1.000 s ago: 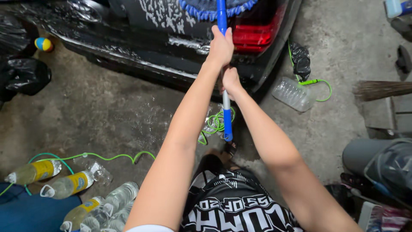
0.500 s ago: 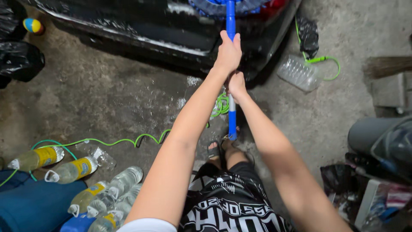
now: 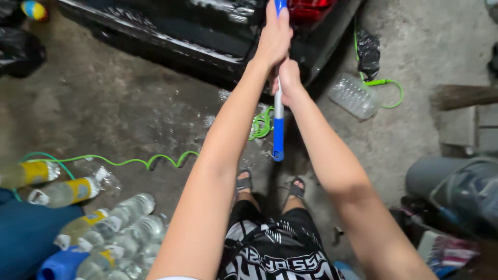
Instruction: The person scrubs the rear and side panels of a dark car with a long-handled blue brush, then rinses the vehicle with a green high-pressure hose. The person moves around the car to cover different areas and finishes by rinsing the ground.
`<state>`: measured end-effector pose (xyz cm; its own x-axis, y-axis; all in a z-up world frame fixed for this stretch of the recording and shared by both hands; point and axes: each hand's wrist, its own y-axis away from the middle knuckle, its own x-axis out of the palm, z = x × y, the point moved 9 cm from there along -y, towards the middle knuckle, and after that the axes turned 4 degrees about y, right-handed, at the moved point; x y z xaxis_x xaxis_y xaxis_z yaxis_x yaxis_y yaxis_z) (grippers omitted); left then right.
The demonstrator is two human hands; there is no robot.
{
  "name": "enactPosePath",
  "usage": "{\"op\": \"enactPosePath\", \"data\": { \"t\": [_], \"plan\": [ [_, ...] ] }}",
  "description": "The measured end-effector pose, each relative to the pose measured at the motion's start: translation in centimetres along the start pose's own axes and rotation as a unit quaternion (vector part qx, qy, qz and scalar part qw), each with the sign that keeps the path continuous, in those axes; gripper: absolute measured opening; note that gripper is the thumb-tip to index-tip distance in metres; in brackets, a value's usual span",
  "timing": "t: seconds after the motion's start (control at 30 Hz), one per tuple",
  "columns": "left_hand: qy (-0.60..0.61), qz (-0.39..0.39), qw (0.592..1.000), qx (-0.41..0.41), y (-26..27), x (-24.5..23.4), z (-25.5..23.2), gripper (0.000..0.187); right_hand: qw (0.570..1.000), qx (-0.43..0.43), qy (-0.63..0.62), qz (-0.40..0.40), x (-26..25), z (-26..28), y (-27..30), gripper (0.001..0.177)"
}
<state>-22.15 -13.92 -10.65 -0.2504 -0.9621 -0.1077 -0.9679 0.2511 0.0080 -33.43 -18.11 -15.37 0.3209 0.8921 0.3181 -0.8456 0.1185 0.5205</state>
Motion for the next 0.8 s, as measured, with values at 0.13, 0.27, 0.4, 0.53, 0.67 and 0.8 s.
{"op": "enactPosePath", "data": {
  "t": [0.13, 0.27, 0.4, 0.53, 0.67, 0.8],
  "plan": [
    [0.142, -0.023, 0.989, -0.027, 5.3, 3.5, 1.5, 0.063, 0.998, -0.029, 0.056, -0.018, -5.4, -4.5, 0.3, 0.057],
    [0.187, -0.034, 0.98, 0.065, 8.9, 6.6, 2.7, 0.059, 0.986, -0.121, 0.106, -0.038, -9.2, -7.0, 0.0, 0.038],
    [0.192, -0.067, 0.969, 0.141, 6.8, 7.7, 2.5, 0.064, 0.992, -0.091, 0.079, 0.026, -10.4, -5.3, -1.8, 0.039],
    [0.032, -0.154, 0.98, 0.12, -0.2, 6.3, 3.1, 0.041, 0.995, -0.022, 0.008, 0.096, -9.6, -3.0, -5.3, 0.046],
    [-0.084, -0.185, 0.962, 0.182, -0.8, 5.5, 6.3, 0.037, 0.983, -0.073, -0.003, 0.17, -8.4, -3.8, -7.2, 0.042],
    [-0.197, -0.172, 0.924, 0.278, 0.7, 6.9, 11.7, 0.029, 0.982, -0.1, -0.049, 0.153, -10.2, -10.0, -9.5, 0.04]
  ]
}}
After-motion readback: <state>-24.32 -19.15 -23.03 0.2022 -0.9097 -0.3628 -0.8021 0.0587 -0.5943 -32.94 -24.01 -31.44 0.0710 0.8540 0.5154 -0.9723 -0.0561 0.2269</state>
